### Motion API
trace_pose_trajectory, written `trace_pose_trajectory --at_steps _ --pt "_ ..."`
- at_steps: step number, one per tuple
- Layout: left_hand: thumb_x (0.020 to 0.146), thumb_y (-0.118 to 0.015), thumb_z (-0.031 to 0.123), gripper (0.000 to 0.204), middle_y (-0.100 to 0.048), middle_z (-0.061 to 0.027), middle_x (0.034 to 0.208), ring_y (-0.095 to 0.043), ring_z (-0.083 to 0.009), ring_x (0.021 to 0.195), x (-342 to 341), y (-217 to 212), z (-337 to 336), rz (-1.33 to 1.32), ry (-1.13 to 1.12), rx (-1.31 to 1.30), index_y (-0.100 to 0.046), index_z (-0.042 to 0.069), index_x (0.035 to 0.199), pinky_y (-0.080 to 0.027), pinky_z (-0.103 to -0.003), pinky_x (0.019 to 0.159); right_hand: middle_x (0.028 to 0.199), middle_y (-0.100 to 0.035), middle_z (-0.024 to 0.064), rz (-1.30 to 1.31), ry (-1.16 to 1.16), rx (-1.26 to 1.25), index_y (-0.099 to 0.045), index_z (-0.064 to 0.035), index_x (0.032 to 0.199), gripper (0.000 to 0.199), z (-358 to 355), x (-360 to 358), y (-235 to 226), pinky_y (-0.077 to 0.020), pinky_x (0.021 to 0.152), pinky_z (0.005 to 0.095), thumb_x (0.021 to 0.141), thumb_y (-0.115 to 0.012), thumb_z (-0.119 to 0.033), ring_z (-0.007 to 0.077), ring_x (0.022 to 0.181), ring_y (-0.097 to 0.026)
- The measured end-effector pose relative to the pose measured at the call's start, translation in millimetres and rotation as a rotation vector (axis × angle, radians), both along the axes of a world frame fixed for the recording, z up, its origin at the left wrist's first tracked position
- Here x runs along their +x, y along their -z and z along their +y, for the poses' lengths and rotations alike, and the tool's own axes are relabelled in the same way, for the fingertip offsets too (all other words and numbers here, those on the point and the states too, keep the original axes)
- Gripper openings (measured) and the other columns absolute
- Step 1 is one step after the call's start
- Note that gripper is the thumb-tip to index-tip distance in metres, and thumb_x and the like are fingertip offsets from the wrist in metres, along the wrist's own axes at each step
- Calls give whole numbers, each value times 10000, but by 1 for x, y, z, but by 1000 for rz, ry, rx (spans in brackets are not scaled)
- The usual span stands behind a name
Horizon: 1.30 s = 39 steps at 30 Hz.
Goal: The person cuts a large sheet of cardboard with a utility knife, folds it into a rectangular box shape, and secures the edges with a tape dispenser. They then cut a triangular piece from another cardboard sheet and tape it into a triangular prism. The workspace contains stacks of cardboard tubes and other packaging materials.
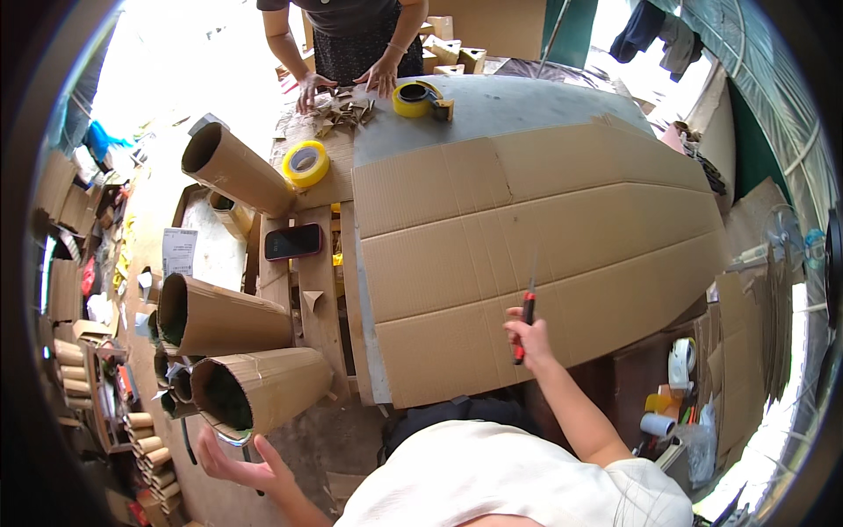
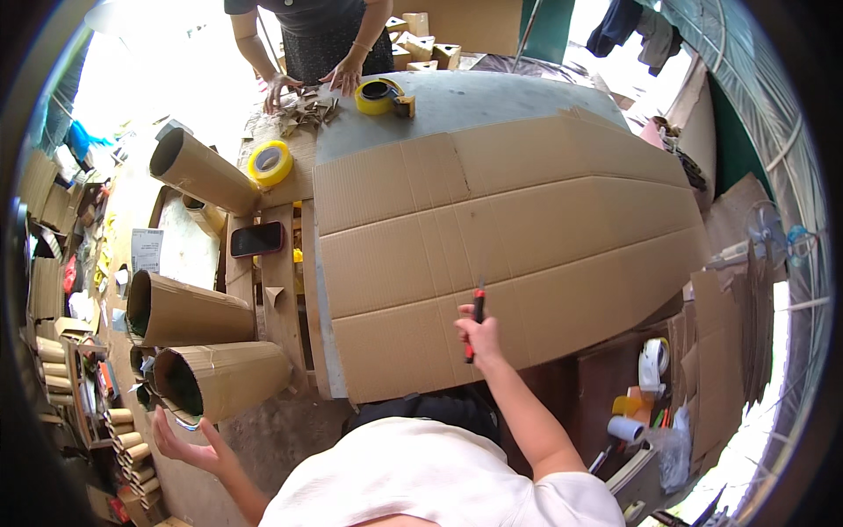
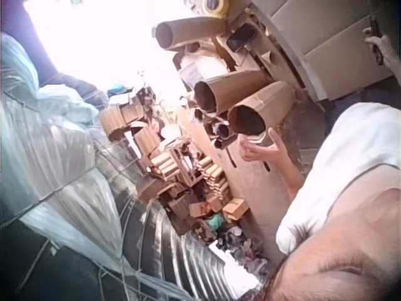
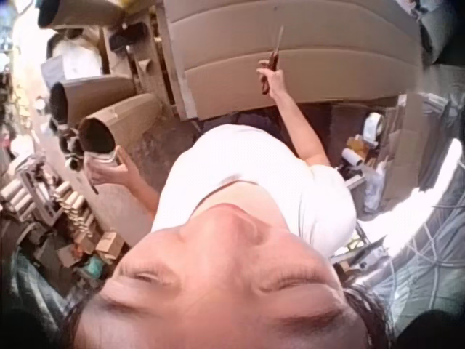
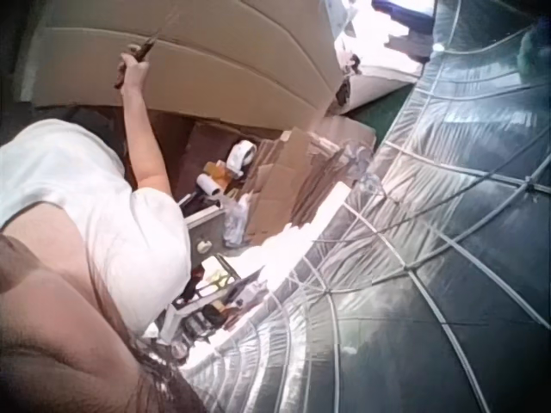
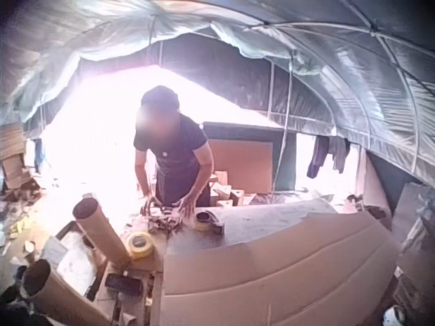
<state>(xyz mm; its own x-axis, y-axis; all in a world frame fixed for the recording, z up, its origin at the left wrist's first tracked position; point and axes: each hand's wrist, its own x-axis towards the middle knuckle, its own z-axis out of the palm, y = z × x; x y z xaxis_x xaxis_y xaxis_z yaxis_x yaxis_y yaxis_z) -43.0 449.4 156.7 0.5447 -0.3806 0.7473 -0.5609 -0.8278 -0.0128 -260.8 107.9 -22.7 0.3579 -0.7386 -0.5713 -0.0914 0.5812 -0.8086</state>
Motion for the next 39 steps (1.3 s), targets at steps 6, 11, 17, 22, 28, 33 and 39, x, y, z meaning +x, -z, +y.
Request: trace_pose_trajectory --at_steps 6,11,17,22,28,33,39 --pt "804 -599 138 215 -555 -108 994 -533 -255 933 18 88 -209 375 609 -231 -573 62 1004 -432 -346 802 742 -543 31 85 -6 -212 -475 9 1122 381 -69 -21 13 -433 489 234 749 -551 23 84 553 -509" --pt "735 -657 122 420 -538 -122 1121 -498 -291 1070 80 184 -404 763 896 119 -527 76 1131 -416 -374 911 744 -526 7 60 -152 -252 -392 -106 1315 474 -106 -13 4 -460 494 239 860 -520 -76 79 551 -531" --pt "806 -500 559 627 -467 -102 1293 -427 -291 1186 162 240 -564 564 457 443 -469 106 1239 -366 -384 961 807 -578 86 215 -299 -398 -305 -125 1366 570 -147 -11 20 -479 546 289 835 -501 -64 141 575 -561" --pt "722 -418 755 708 -655 -92 943 -592 -259 957 180 225 -603 997 389 694 -665 111 880 -445 -356 818 768 -561 49 249 -293 -536 -251 -156 1401 624 -165 -1 33 -468 524 250 829 -462 -21 97 542 -530" --pt "666 -430 797 723 -650 -75 737 -622 -250 798 183 192 -588 988 495 597 -664 114 707 -457 -353 688 896 -610 151 400 -501 -784 -285 -157 1388 609 -202 37 12 -471 598 334 826 -463 -3 217 609 -578" --pt "658 -421 808 737 -654 -69 747 -623 -240 804 182 185 -578 937 487 563 -659 112 697 -462 -341 695 678 -563 188 525 -654 -742 -288 -153 1382 602 -212 53 -10 -452 608 439 826 -479 -24 345 642 -576" --pt "641 -402 832 751 -663 -43 790 -624 -214 832 177 163 -573 908 532 544 -660 131 712 -468 -326 713 777 -609 214 792 -835 -714 -343 -162 1349 541 -230 80 -43 -452 593 433 835 -463 -46 352 678 -600"
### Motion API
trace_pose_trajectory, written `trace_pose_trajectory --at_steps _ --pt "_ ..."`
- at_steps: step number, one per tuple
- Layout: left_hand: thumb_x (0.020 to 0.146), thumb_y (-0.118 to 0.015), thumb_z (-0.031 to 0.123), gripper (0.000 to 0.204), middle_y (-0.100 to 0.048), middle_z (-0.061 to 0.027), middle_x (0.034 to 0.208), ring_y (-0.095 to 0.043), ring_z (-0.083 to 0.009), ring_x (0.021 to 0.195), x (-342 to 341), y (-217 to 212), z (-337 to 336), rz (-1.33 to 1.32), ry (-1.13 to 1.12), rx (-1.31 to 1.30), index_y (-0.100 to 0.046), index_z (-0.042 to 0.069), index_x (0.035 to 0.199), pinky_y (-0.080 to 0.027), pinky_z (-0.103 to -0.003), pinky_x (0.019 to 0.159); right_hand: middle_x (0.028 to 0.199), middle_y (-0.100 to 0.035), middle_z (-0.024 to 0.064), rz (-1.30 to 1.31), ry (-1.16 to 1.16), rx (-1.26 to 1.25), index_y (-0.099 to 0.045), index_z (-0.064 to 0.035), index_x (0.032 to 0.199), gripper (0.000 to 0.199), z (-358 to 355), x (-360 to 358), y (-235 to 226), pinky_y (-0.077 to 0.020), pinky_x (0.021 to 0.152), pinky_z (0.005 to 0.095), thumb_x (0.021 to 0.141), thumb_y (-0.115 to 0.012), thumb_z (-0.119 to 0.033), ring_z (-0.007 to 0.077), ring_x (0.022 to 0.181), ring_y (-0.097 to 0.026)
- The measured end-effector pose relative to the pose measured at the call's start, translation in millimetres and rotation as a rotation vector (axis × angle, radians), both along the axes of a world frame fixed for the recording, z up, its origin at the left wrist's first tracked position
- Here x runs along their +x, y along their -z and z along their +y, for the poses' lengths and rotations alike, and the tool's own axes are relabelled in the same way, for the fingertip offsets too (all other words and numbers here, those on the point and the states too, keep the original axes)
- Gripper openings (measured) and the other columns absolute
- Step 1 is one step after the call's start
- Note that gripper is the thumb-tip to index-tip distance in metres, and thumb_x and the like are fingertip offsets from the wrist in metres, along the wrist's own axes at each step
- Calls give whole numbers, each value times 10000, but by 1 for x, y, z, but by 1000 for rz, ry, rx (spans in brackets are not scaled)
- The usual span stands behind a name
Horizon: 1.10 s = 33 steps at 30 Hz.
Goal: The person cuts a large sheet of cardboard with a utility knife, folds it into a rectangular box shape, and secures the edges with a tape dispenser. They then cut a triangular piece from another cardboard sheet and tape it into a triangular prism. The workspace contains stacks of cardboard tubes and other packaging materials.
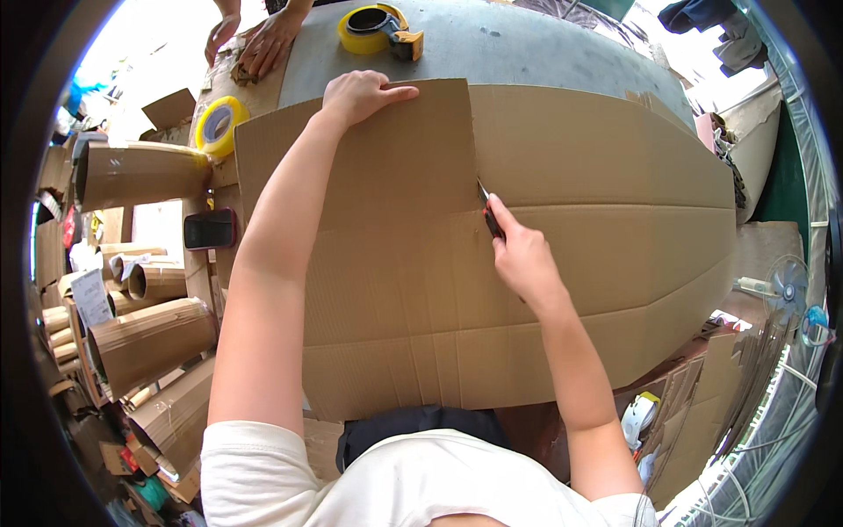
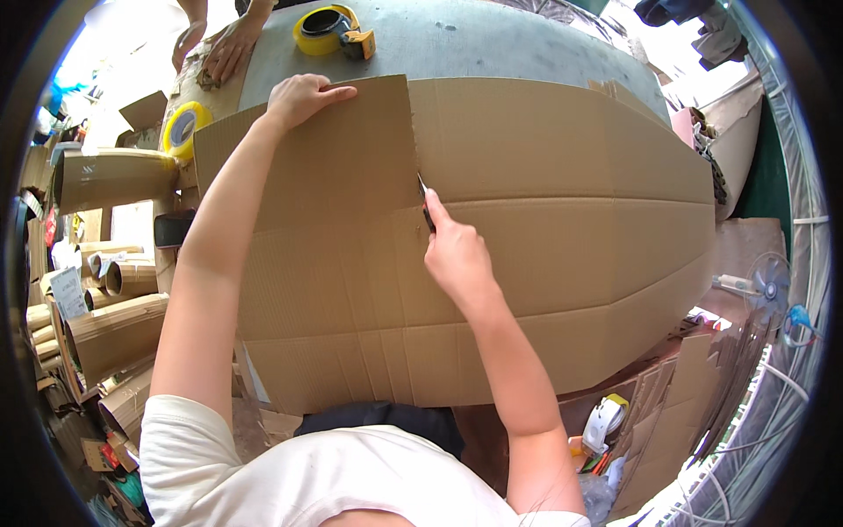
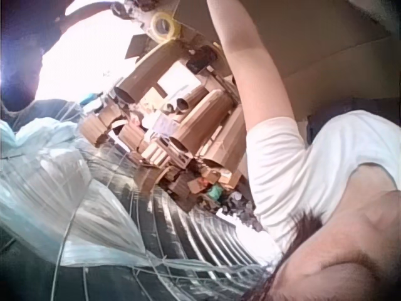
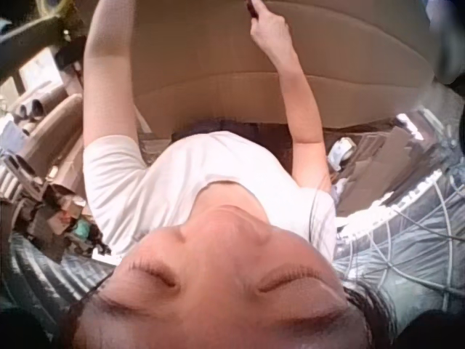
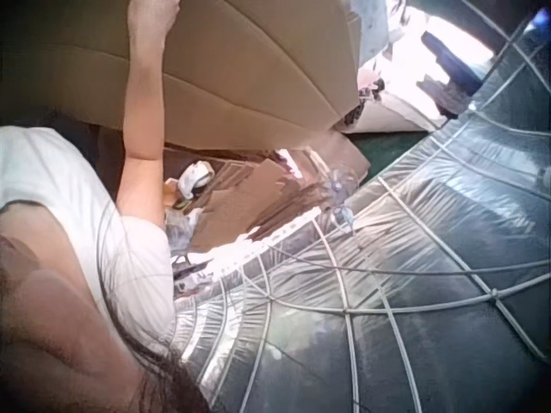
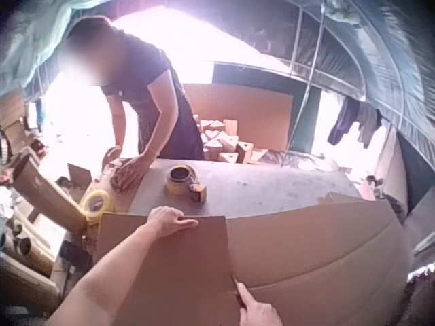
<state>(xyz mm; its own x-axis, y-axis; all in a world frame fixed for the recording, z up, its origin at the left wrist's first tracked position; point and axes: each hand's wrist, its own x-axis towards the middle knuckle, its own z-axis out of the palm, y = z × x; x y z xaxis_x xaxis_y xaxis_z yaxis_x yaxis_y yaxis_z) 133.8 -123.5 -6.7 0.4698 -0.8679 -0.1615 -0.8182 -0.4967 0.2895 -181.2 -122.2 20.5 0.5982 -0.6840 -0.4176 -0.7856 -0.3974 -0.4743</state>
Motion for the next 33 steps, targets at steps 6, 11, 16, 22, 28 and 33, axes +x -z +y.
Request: trace_pose_trajectory --at_steps 6,11,16,22,28,33 --pt "629 -394 844 766 -662 -30 781 -626 -193 829 3 -3 6 -36 -8 -2 -660 132 725 -481 -310 708 723 -599 178 169 -34 13 -357 -171 1345 508 12 3 -29 -460 557 412 855 -432 -60 287 583 -580" --pt "633 -386 844 767 -663 -26 766 -632 -185 807 -2 -10 5 -77 18 8 -647 124 679 -484 -312 690 769 -614 159 200 -39 52 -328 -156 1362 574 5 9 -25 -491 618 413 813 -380 3 296 697 -607" --pt "634 -375 847 773 -662 -24 765 -633 -183 809 -1 -9 10 -59 19 -18 -646 124 672 -486 -315 694 820 -623 169 211 -63 6 -335 -148 1360 621 17 6 -32 -496 624 407 770 -374 40 294 713 -605" --pt "622 -380 854 771 -663 -8 783 -632 -170 813 3 -12 10 -90 29 -74 -646 133 687 -484 -307 703 756 -619 162 219 -66 35 -360 -153 1346 596 24 -6 -34 -498 603 407 780 -385 32 294 664 -602" --pt "626 -373 855 779 -661 -19 822 -629 -181 827 3 -24 17 -61 12 -48 -653 136 736 -475 -319 721 668 -599 143 197 -121 -99 -351 -176 1352 530 42 -22 -35 -499 552 386 844 -422 -44 279 583 -591" --pt "634 -371 850 789 -655 -23 863 -618 -194 868 0 -28 19 -28 20 -64 -659 128 770 -463 -336 749 626 -583 142 174 -118 -101 -329 -177 1362 515 58 -41 -42 -492 501 388 867 -445 -94 276 541 -585"
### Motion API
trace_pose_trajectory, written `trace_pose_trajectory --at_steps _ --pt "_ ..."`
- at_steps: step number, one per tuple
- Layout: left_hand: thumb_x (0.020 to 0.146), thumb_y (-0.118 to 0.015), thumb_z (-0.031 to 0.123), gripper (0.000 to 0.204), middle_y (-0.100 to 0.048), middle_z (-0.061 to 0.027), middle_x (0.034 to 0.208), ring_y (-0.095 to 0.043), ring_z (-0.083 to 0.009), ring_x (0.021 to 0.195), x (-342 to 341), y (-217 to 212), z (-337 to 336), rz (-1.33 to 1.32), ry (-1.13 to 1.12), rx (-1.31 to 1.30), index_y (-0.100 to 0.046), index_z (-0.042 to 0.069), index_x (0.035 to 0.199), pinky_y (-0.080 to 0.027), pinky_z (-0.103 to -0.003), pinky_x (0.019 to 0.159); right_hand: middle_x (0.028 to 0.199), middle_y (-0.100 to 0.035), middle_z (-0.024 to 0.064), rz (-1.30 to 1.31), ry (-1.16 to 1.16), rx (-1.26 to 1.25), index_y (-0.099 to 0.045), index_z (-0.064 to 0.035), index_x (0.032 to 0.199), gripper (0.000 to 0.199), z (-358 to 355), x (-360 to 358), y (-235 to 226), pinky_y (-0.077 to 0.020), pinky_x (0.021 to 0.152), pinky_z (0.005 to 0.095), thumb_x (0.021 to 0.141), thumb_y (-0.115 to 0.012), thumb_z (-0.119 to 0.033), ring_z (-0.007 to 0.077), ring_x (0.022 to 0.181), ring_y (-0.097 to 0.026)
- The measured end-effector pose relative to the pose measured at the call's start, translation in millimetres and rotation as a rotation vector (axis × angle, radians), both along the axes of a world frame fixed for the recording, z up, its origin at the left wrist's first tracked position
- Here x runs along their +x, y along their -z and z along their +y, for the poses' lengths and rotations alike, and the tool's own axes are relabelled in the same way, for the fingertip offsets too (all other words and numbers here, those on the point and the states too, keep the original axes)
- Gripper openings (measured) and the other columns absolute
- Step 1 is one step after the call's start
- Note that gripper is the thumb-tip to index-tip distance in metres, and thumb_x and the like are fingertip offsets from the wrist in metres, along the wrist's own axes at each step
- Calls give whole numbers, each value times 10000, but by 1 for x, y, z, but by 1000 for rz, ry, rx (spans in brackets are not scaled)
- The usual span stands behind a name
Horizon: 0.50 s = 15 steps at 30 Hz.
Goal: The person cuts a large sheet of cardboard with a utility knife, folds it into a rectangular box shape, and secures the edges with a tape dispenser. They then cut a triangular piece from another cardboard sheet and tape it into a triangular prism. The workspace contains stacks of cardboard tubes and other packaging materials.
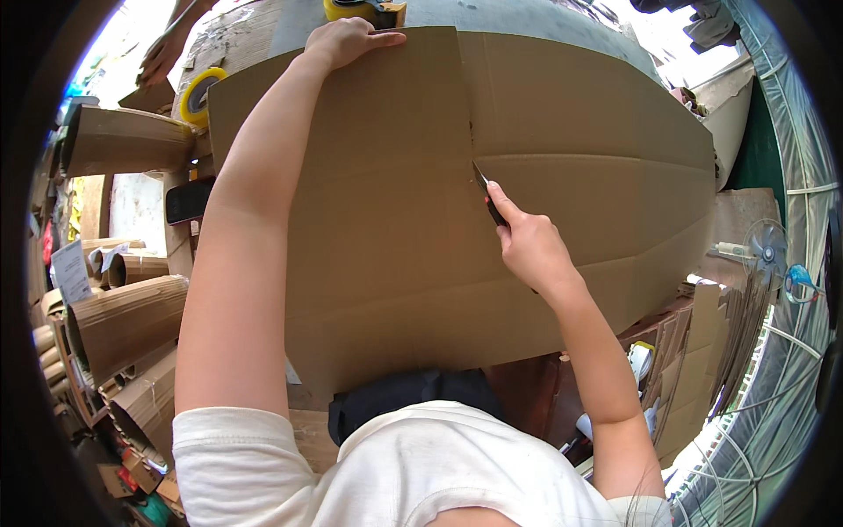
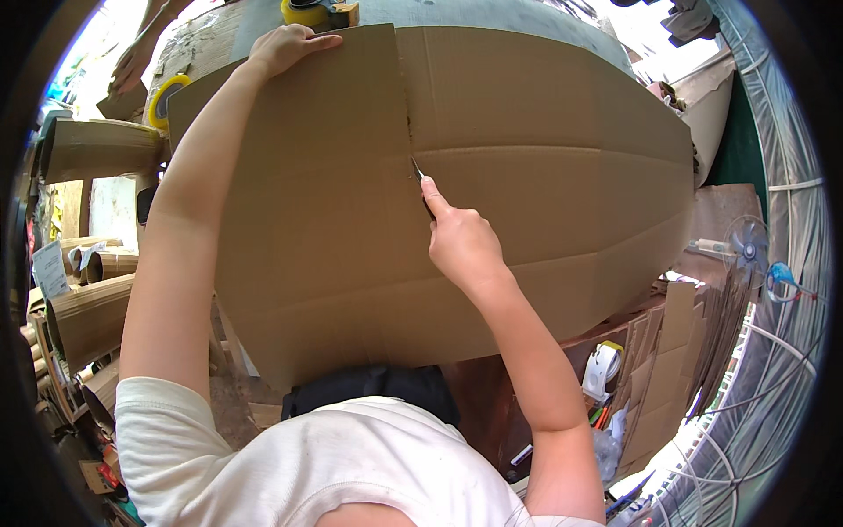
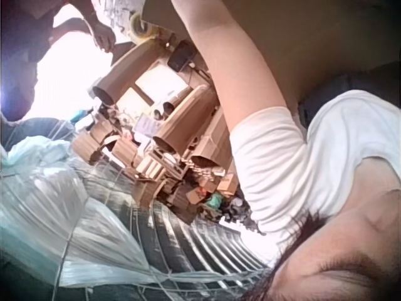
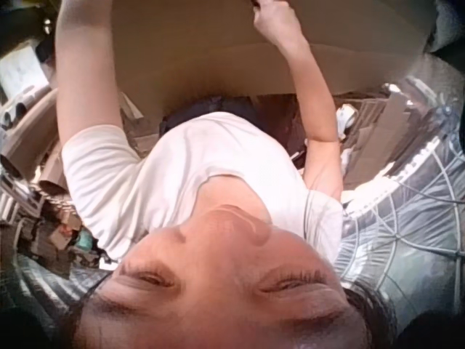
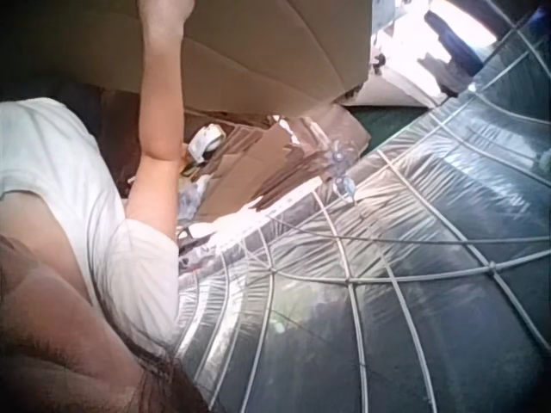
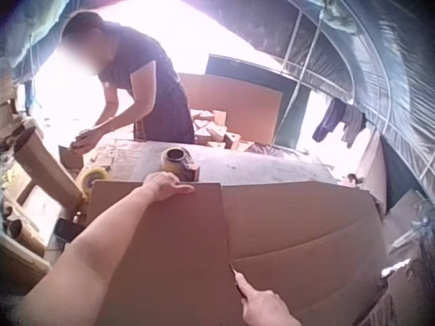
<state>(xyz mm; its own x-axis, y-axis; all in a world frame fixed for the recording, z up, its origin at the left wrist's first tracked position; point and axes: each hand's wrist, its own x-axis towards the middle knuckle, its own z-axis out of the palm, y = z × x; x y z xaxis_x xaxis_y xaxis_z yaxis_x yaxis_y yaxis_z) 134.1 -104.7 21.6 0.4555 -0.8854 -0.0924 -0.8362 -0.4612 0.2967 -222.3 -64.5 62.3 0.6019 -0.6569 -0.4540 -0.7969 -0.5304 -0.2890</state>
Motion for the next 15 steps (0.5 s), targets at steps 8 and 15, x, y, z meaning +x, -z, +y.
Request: trace_pose_trajectory --at_steps 8,15 --pt "659 -406 824 736 -629 -52 743 -609 -208 784 -2 -5 4 -4 30 -64 -586 111 679 -426 -327 721 648 -587 168 9 -57 -41 -363 -152 1344 562 9 -12 5 -484 527 413 807 -451 -12 307 566 -591" --pt "667 -414 813 723 -627 -63 713 -613 -216 758 3 7 -1 -97 23 -35 -572 108 644 -434 -334 701 639 -589 162 38 -23 2 -358 -143 1348 576 -1 4 18 -497 528 403 794 -438 -7 299 575 -601"
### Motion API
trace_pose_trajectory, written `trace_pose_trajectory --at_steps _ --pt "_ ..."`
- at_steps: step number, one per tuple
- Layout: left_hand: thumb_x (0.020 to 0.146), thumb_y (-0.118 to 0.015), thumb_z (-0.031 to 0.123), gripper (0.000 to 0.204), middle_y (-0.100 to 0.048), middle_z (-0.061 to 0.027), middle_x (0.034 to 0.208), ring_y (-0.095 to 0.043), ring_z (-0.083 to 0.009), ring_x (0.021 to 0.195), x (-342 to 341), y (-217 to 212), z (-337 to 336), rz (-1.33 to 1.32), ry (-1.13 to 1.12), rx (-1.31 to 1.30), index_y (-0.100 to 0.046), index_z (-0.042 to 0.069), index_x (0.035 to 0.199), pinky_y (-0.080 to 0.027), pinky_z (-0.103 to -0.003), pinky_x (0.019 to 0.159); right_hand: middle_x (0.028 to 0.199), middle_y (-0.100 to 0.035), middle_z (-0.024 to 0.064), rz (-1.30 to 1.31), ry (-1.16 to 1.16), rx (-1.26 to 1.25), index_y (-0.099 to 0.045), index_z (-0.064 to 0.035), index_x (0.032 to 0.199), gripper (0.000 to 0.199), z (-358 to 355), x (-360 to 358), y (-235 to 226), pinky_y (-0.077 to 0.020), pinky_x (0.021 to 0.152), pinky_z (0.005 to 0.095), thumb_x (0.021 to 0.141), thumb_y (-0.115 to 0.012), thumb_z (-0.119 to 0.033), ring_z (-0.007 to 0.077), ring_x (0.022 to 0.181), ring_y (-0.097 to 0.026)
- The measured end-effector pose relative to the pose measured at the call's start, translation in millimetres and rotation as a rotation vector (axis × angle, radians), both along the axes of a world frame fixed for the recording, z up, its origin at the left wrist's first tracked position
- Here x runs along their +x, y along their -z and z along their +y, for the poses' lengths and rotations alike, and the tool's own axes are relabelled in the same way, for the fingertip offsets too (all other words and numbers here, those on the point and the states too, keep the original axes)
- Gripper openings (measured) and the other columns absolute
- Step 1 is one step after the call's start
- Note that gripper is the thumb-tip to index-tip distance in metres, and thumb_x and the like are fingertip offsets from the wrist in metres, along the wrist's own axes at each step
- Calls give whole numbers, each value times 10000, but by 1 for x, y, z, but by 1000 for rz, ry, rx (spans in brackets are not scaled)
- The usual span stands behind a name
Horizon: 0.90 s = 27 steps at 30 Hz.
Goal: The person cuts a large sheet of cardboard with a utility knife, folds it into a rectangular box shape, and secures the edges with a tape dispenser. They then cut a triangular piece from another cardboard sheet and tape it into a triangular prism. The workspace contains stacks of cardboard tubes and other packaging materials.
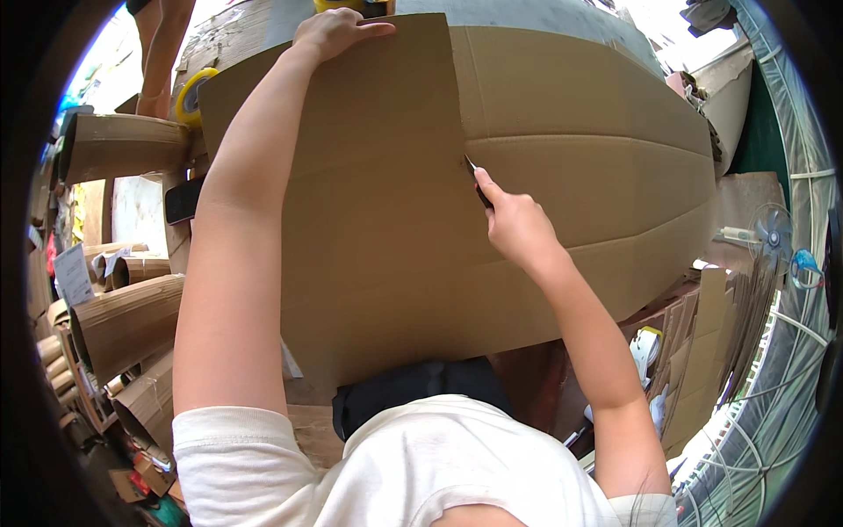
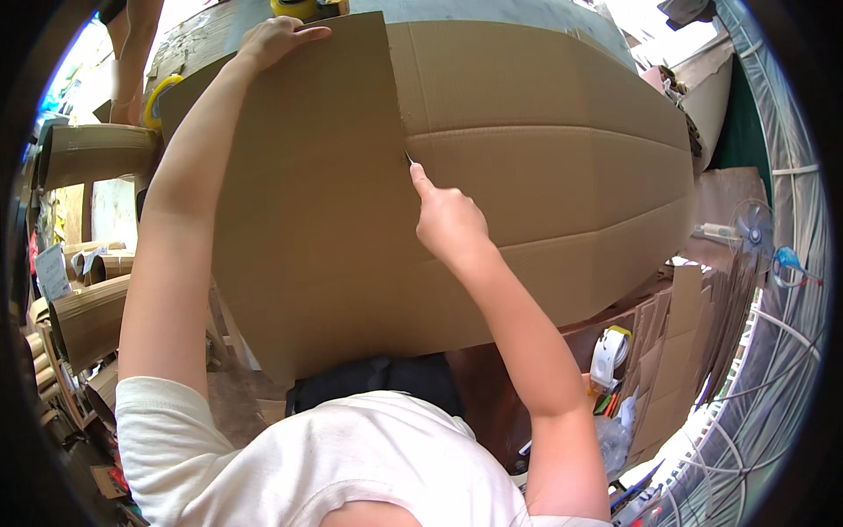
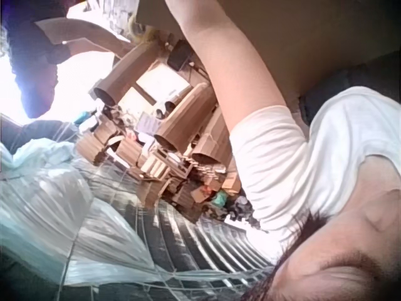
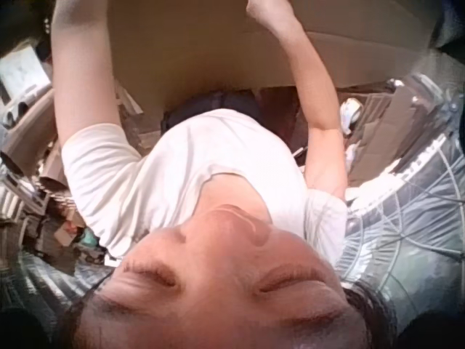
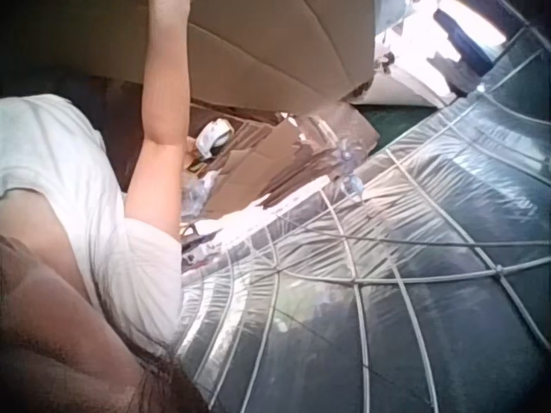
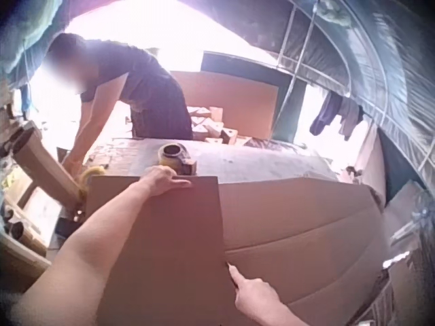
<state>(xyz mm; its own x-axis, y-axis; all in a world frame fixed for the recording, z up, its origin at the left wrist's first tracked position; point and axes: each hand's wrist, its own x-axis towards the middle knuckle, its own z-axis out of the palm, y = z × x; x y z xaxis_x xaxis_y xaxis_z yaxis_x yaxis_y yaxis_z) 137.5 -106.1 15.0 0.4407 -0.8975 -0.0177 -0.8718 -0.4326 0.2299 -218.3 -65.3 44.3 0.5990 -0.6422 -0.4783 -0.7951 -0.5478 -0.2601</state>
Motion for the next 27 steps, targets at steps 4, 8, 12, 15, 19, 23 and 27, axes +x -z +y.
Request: trace_pose_trajectory --at_steps 4,8,12,15,19,23,27 --pt "675 -419 805 706 -615 -39 665 -613 -187 708 2 2 1 114 4 -20 -584 119 647 -434 -328 674 605 -580 166 -52 -3 -47 -339 -155 1358 548 27 -28 -4 -489 495 417 834 -470 -66 311 539 -592" --pt "698 -446 767 685 -618 -76 698 -610 -219 718 6 -6 5 66 22 -11 -606 101 658 -437 -339 689 592 -573 175 -77 -12 -48 -353 -152 1351 551 32 -32 -6 -496 521 428 823 -468 -42 324 541 -591" --pt "746 -501 678 682 -644 -194 821 -624 -319 849 1 -16 5 -4 67 -52 -658 15 711 -463 -400 782 639 -586 188 -203 -61 -126 -389 -140 1330 557 6 -16 6 -506 560 413 795 -454 -2 329 581 -599" --pt "739 -530 662 671 -644 -191 825 -620 -326 851 0 -16 5 -23 83 -30 -656 4 717 -463 -399 777 644 -591 176 -23 65 99 -392 -136 1330 613 -6 2 -3 -506 536 387 746 -442 42 306 559 -595" --pt "733 -531 669 680 -642 -188 784 -626 -326 816 0 -14 11 11 54 -114 -641 1 676 -469 -393 749 636 -588 170 -21 -4 -47 -361 -157 1347 613 19 -21 1 -493 506 397 766 -453 13 305 532 -586" --pt "727 -509 694 707 -636 -182 732 -629 -315 768 10 -9 12 -12 99 -125 -626 1 647 -469 -390 720 631 -592 186 -14 -36 -64 -352 -175 1356 650 42 -48 2 -506 548 432 746 -479 13 336 574 -607" --pt "739 -498 688 702 -629 -182 722 -625 -289 747 9 -21 16 30 65 -42 -633 4 663 -458 -397 706 716 -619 217 -17 32 44 -370 -200 1342 543 70 -81 15 -505 651 466 824 -501 -101 378 683 -621"
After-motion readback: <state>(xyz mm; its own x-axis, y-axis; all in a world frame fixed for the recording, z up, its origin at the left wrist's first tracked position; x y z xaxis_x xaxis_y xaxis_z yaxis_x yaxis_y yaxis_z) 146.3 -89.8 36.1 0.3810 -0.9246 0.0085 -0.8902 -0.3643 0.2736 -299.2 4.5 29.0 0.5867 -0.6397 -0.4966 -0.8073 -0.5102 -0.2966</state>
